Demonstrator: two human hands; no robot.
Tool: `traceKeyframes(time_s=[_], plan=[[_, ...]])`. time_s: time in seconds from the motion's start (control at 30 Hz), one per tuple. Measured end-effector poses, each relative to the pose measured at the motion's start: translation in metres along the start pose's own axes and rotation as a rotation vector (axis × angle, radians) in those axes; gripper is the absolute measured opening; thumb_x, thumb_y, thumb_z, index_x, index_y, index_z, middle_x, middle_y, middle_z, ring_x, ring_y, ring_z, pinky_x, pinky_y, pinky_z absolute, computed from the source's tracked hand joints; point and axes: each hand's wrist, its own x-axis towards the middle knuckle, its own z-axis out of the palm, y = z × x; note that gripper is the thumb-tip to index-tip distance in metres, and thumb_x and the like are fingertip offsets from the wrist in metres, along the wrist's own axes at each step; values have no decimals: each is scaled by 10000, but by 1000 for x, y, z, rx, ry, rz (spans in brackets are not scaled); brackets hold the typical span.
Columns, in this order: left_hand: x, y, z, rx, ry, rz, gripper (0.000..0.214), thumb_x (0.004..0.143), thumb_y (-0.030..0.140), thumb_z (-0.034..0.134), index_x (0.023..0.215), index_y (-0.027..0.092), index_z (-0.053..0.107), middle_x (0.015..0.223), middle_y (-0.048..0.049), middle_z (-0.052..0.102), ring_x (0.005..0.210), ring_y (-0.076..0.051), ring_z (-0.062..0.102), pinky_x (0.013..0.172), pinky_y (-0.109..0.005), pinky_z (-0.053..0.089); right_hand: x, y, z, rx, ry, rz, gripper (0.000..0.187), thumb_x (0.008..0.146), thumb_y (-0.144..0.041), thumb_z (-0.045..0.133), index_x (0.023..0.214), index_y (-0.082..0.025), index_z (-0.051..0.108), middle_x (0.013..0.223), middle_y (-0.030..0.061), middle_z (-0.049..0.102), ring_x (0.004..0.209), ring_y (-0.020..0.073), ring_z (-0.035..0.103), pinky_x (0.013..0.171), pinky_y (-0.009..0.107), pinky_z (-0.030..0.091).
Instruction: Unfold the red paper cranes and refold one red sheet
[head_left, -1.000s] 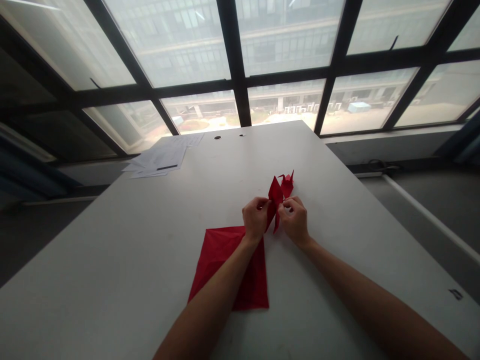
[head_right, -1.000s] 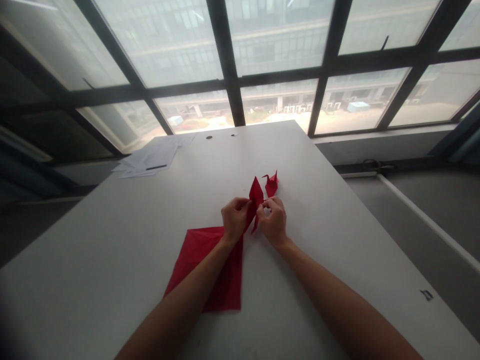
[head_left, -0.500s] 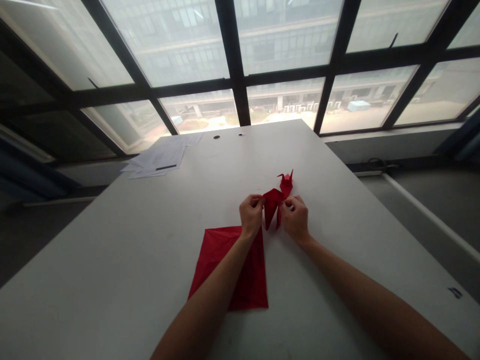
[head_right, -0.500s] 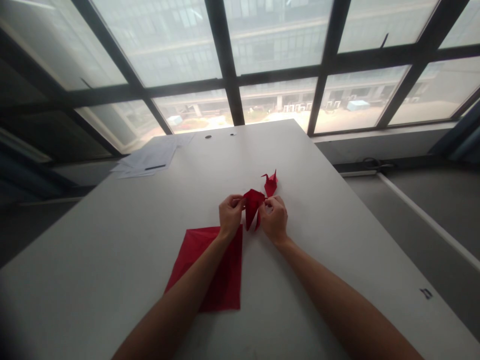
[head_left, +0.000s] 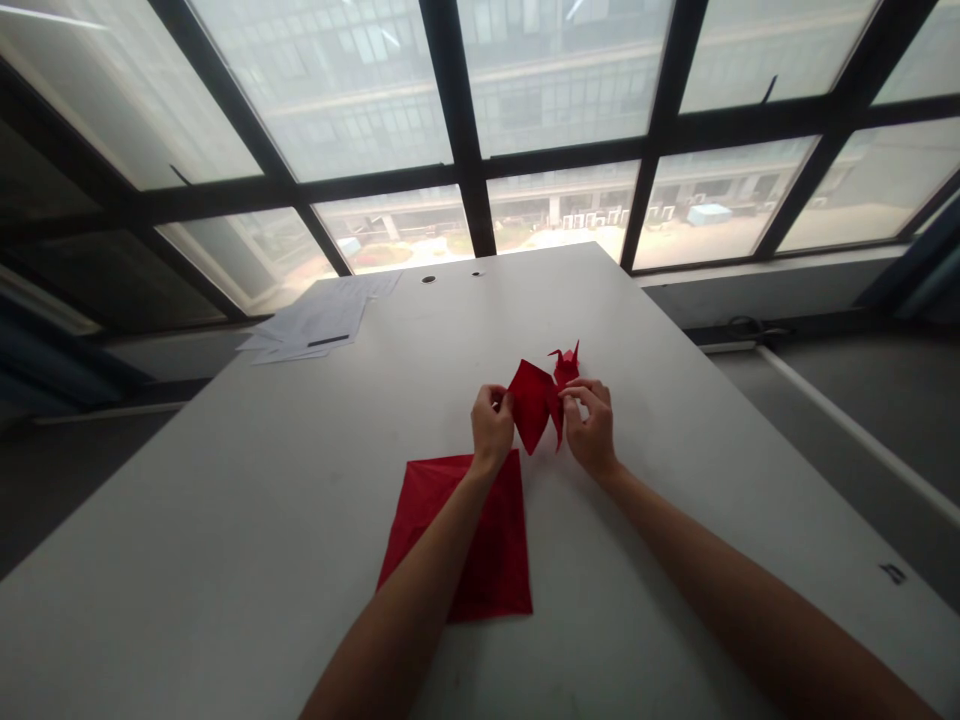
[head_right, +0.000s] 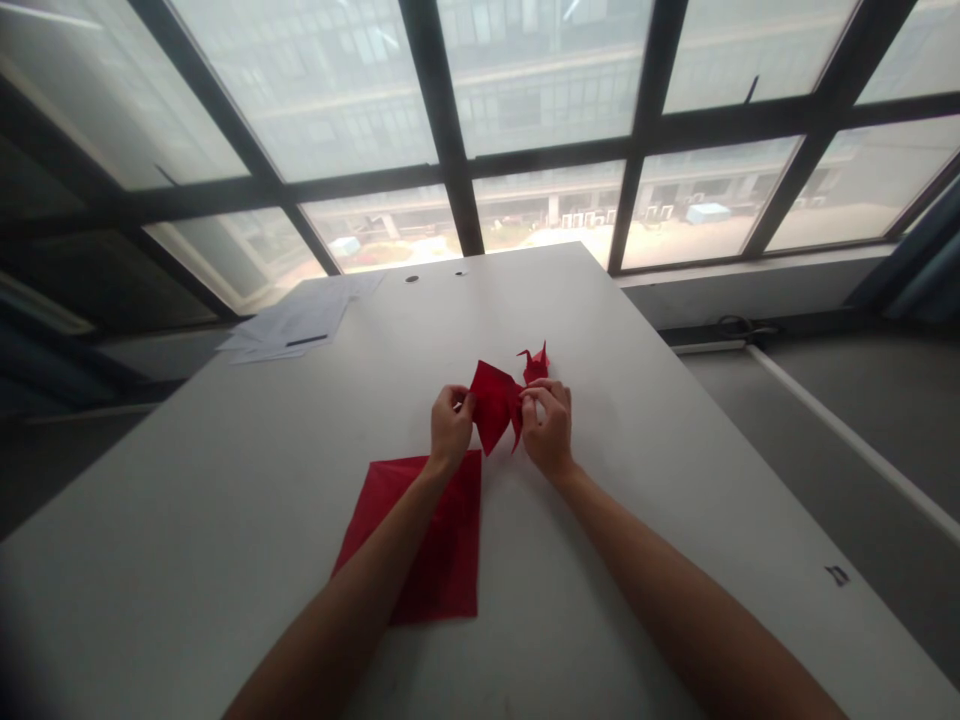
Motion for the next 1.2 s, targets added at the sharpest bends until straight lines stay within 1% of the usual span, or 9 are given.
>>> traceKeyframes(time_s=[0.13, 0.3, 0.43, 0.63, 0.77, 0.97, 1.03, 1.13, 1.2], plan=[[6, -13, -2, -62, -21, -60, 127, 807, 290, 647, 809, 165, 625, 777, -22, 630, 717, -153, 566, 660, -248, 434, 1, 2, 0, -44, -54, -65, 384, 805, -74, 532, 1114, -244, 681, 1245, 80, 627, 1199, 269, 510, 1025, 461, 370], [13, -23, -7, -180, -73, -199, 272, 726, 388, 744, 810, 150, 641, 767, -37, 661, 686, -150, 593, 644, -255, 453, -1, 7, 1, -115, -106, -69, 153, 890, -253, 632, 995, -256, 744, 979, 49, 716, 964, 246, 599, 966, 444, 377], [19, -22, -17, -269, -166, -327, 403, 605, 439, 845, 779, 134, 647, 721, -49, 659, 621, -149, 604, 595, -264, 460, 0, 11, 2, -85, -110, -20, 142, 903, -280, 629, 921, -236, 762, 786, 38, 710, 805, 225, 606, 854, 402, 423], [29, -21, -39, -291, -194, -470, 428, 557, 381, 881, 809, 127, 647, 674, -40, 634, 526, -110, 554, 499, -230, 391, 0, 12, 4, 148, -84, 165, 168, 859, -324, 651, 866, -183, 741, 804, 62, 723, 725, 209, 630, 686, 330, 482], [36, -21, -46, -273, -136, -479, 408, 571, 365, 870, 814, 133, 637, 695, -44, 645, 531, -102, 547, 487, -216, 355, 0, 14, 5, 217, -92, 283, 208, 839, -351, 649, 825, -165, 740, 749, 59, 721, 703, 208, 629, 660, 316, 474], [40, -18, -51, -235, -79, -405, 381, 602, 361, 844, 845, 139, 653, 759, -53, 676, 600, -123, 595, 523, -224, 391, 0, 24, 9, 240, -140, 320, 253, 844, -388, 631, 797, -162, 734, 719, 60, 707, 666, 211, 618, 624, 324, 476], [39, -19, -51, -225, -68, -385, 380, 613, 378, 834, 844, 140, 649, 755, -51, 674, 603, -129, 604, 536, -233, 412, -1, 23, 10, 227, -156, 294, 250, 829, -392, 658, 911, -167, 730, 797, 70, 713, 721, 225, 632, 667, 344, 497], [38, -20, -49, -213, -80, -354, 384, 615, 396, 834, 834, 136, 655, 744, -55, 676, 611, -143, 617, 557, -249, 441, -2, 16, 7, 50, -182, 119, 488, 773, -410, 745, 1206, -210, 646, 1074, 103, 688, 960, 275, 618, 841, 420, 486], [37, -20, -47, -204, -107, -325, 382, 603, 392, 845, 820, 133, 667, 742, -60, 682, 632, -156, 629, 578, -260, 460, -4, 9, 5, -136, -207, 0, 497, 758, -442, 774, 1200, -252, 648, 1172, 100, 653, 1076, 302, 568, 923, 466, 430]])
